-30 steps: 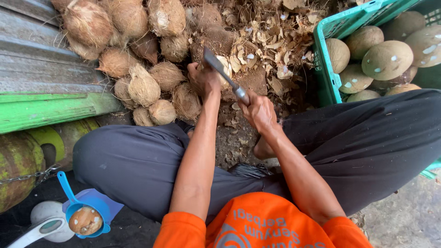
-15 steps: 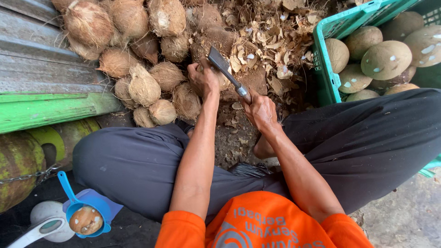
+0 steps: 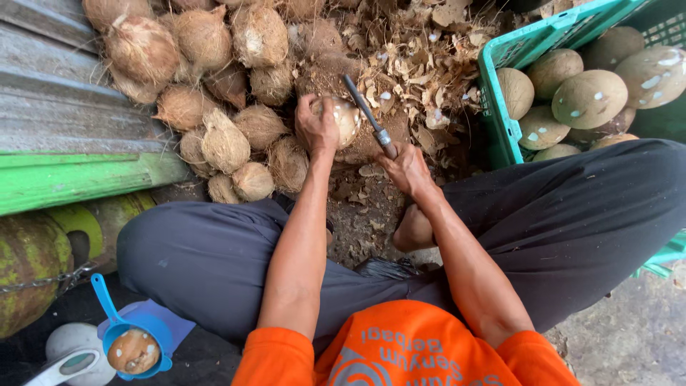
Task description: The person sits on the ground and uses a cleaver to chop the outer husk off coconuts, rotating each coconut to trim all sides, then places the trimmed coconut into a green plastic crate. Trimmed husk pieces accumulate on the ground around the work area.
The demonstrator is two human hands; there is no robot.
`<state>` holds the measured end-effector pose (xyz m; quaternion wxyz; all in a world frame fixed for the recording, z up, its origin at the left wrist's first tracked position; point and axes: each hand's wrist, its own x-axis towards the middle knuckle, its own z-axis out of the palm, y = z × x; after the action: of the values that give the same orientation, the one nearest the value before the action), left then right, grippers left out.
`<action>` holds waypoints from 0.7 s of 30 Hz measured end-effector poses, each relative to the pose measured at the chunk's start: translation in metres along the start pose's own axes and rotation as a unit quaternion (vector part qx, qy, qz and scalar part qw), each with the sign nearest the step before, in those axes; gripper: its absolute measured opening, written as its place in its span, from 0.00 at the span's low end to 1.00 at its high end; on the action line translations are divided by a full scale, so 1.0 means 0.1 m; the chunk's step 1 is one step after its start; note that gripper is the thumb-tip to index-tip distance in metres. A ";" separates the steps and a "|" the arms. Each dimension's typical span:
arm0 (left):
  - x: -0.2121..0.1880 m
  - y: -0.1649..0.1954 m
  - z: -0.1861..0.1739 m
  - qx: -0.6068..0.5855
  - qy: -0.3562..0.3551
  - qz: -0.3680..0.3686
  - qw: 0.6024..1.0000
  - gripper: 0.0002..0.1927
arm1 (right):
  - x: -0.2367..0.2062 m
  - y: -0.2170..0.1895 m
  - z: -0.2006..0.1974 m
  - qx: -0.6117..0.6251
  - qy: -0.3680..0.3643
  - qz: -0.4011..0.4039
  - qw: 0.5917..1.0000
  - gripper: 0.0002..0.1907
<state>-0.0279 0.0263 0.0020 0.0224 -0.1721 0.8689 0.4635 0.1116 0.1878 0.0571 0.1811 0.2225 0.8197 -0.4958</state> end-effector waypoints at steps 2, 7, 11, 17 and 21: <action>-0.03 0.02 0.00 0.005 0.040 0.010 0.999 0.23 | -0.05 -0.01 0.07 0.040 0.008 -0.034 0.999 0.20; -0.19 0.02 0.12 0.004 0.050 -0.033 0.998 0.22 | -0.09 0.09 0.28 0.084 0.083 -0.064 0.991 0.14; -0.13 0.00 0.17 0.016 0.087 0.042 0.995 0.24 | 0.14 0.22 0.20 0.020 0.017 0.048 0.999 0.13; -0.01 -0.20 -0.01 -0.012 0.013 -0.009 1.000 0.27 | 0.12 0.29 0.11 0.051 0.009 0.029 0.998 0.16; 0.08 -0.28 -0.15 0.068 -0.002 0.044 0.997 0.25 | 0.07 0.16 0.11 0.077 0.012 0.040 0.996 0.19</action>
<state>-0.0244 -0.0023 -0.0130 0.0149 -0.1306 0.9053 0.4040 0.1158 0.1859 0.0368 0.1735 0.2741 0.7716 -0.5473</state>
